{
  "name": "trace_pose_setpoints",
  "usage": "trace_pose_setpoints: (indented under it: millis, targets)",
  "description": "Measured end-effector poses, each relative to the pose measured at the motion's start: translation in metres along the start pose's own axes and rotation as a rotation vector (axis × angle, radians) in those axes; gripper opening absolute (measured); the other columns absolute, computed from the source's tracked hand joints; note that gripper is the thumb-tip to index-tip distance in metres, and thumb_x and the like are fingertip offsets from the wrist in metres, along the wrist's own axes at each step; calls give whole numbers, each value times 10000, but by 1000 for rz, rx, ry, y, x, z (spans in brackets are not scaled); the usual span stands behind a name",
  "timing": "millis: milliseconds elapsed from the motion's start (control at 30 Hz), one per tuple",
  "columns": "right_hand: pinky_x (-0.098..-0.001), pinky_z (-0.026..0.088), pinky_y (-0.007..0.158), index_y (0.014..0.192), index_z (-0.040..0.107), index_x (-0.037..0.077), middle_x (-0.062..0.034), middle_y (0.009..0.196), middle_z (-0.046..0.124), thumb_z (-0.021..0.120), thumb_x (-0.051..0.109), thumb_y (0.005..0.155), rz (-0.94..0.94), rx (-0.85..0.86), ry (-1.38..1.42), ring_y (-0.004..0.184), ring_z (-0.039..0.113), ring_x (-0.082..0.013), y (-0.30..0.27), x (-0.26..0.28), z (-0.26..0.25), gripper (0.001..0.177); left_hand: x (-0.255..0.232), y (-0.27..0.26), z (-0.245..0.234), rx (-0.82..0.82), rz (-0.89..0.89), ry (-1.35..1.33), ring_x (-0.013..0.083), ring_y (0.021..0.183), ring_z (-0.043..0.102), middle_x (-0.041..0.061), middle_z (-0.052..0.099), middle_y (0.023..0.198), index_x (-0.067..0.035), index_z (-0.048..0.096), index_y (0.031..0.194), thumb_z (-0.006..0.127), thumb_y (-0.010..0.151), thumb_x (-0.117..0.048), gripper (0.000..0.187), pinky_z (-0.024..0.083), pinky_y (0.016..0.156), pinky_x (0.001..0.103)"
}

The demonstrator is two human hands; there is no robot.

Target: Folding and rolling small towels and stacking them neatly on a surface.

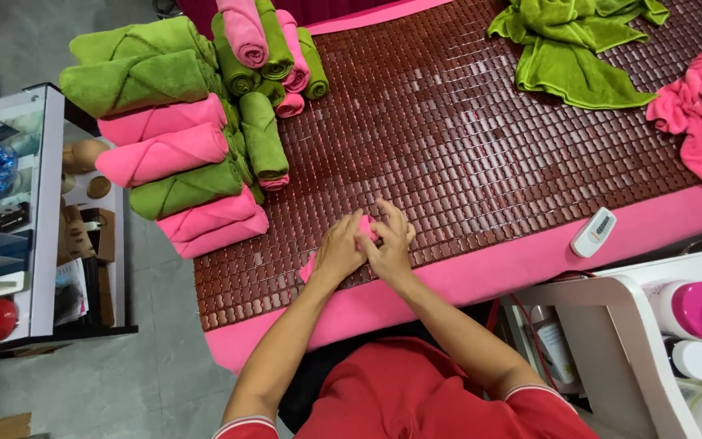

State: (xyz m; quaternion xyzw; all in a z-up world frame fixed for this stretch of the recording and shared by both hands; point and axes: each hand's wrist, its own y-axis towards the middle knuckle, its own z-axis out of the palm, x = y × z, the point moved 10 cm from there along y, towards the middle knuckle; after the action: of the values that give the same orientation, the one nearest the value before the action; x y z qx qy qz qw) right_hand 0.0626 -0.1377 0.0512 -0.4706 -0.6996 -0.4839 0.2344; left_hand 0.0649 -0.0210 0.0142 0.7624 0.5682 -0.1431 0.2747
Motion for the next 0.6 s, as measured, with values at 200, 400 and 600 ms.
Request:
trace_pose_setpoints:
  millis: [200, 400, 600]
  targets:
    - [-488, 349, 1093, 644, 610, 13, -141, 1311, 621, 640, 153, 1025, 366, 122, 523, 1206, 559, -295, 1, -36, 26, 407, -5, -3, 8, -68, 75, -2, 423, 1030, 706, 202, 681, 1091, 10, 579, 1403, 746, 822, -324, 690, 567, 868, 524]
    - [-446, 424, 1064, 664, 694, -21, -160, 1296, 666, 720, 201, 1002, 464, 100, 520, 1167, 616, -306, 9, -42, 25, 405, -9, -3, -5, -109, 69, -51, 443, 1039, 707, 238, 693, 1091, 53, 568, 1386, 809, 808, -366, 753, 572, 868, 534]
    - [-502, 368, 1118, 754, 710, -8, -201, 1356, 617, 765, 174, 954, 438, 16, 462, 1235, 585, -388, 0, -33, 15, 276, -3, -4, 4, -73, 61, -40, 453, 1114, 688, 274, 688, 1162, 62, 535, 1452, 771, 810, -268, 760, 546, 975, 535]
